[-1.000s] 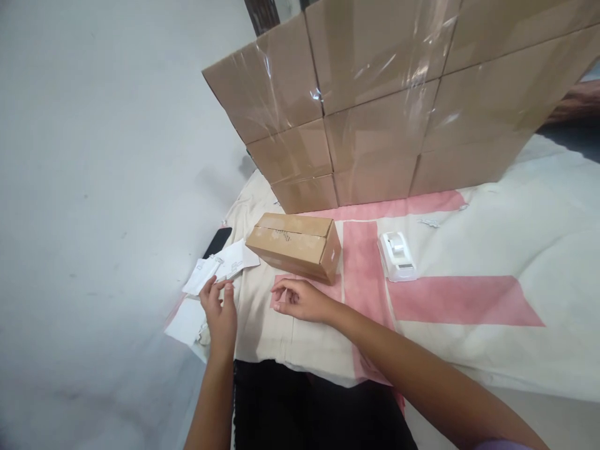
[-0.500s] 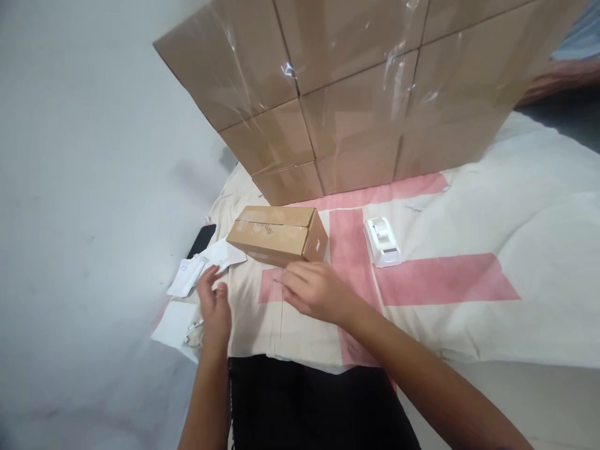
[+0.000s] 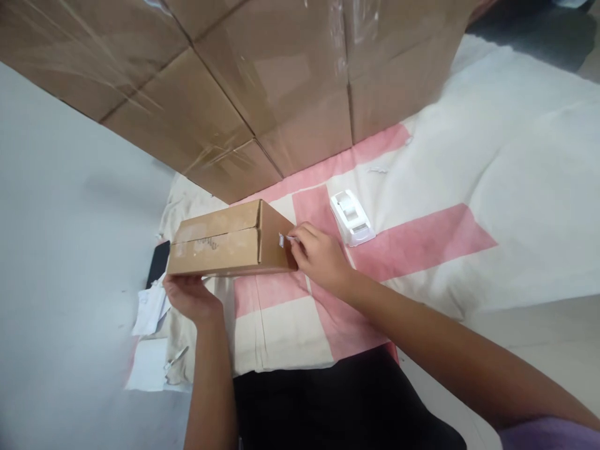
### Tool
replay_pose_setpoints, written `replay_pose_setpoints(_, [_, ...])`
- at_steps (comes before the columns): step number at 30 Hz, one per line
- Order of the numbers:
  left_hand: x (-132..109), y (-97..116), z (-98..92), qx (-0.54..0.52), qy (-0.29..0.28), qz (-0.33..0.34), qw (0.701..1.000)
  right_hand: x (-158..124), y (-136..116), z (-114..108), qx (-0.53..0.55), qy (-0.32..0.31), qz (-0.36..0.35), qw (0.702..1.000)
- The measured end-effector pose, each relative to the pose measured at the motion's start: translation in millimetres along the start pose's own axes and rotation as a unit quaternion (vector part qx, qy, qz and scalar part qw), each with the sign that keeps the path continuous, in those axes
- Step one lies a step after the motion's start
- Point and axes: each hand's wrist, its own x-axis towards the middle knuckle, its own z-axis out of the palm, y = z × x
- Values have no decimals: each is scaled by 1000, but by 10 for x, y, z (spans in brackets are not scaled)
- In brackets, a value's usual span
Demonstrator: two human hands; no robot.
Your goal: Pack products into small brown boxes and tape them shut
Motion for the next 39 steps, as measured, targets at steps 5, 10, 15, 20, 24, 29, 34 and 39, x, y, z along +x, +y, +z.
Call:
replay_pose_setpoints(5, [33,47,-94,27,28,-19,999,-17,5,-9,-25,3,-30,999])
replay_pose_setpoints(10, [42,30,-105,3,52,-20,998,2,69,6,-41,17,-34,998])
replay_pose_setpoints(15, [27,29,-112,29,54,-18,998,21,96,4,-25,16,-29,999])
replay_pose_setpoints(20, [16,38,-113,17,42,-9,999,45,96,-6,-15,9,-24,1000])
replay_pose_setpoints(24, [14,25,-117,15,43,16,999,59,80,-17,-9,3,-40,999])
replay_pose_setpoints(29, [23,4,-132,-16,33,8,999,76,68,-35,-9,-1,-53,999])
replay_pose_setpoints(34, [25,16,-120,-31,43,12,999,92,49,-50,26,-10,-49,998])
replay_pose_setpoints(39, [-40,90,-45,-1,34,-8,999,102,29,-76,53,-41,-47,997])
